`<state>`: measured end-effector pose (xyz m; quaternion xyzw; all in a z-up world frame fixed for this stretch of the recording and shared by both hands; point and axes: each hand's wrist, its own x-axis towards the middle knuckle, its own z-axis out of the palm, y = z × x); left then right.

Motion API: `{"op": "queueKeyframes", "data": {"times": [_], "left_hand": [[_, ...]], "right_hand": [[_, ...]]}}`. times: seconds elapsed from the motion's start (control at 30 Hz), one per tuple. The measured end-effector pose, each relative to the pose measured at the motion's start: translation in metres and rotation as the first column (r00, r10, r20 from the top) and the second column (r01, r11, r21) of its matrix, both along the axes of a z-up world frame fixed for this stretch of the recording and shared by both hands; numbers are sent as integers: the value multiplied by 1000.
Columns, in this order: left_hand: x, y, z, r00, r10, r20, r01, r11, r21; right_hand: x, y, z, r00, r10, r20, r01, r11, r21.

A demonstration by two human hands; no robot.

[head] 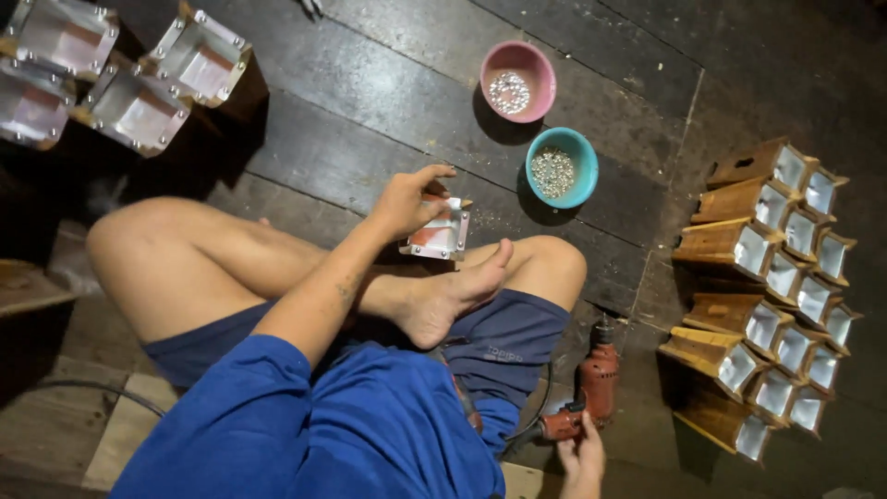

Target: Assembling small wooden boxes by attaching metal hardware using a power drill, hammer, and screws.

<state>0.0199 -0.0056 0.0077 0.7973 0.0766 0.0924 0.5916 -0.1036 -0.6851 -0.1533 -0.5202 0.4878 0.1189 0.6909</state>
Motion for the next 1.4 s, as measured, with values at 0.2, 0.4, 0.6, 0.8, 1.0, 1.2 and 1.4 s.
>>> {"op": "queueKeyframes", "data": {"times": [0.2, 0.4, 0.6, 0.8, 1.0, 1.2, 1.4], "left_hand": [[4, 2, -4, 999, -50, 9, 49, 998, 45], [8, 12, 6, 981, -159, -111, 172, 978, 119], [2, 11, 8, 990, -60, -126, 82, 981, 176], [2, 4, -4, 999, -16, -44, 18, 999, 41], [5, 3, -4, 1000, -11, -5, 11, 1000, -1], [-2, 0, 25, 949, 117, -293, -77, 986, 145], [-10, -3, 16, 976, 114, -185, -119, 993, -18]], "right_hand": [[10, 46, 55, 971, -214, 105, 194, 966, 170], [42, 54, 113, 907, 91, 412, -78, 996, -49], [64, 194, 322, 626, 556, 546, -260, 810, -526], [97, 302, 438, 355, 852, 385, -306, 494, -814], [132, 361, 449, 262, 909, 324, -519, 416, -747], [167, 408, 433, 162, 980, 120, -703, 199, -683], [188, 419, 414, 74, 991, 111, -676, 132, -725]]}}
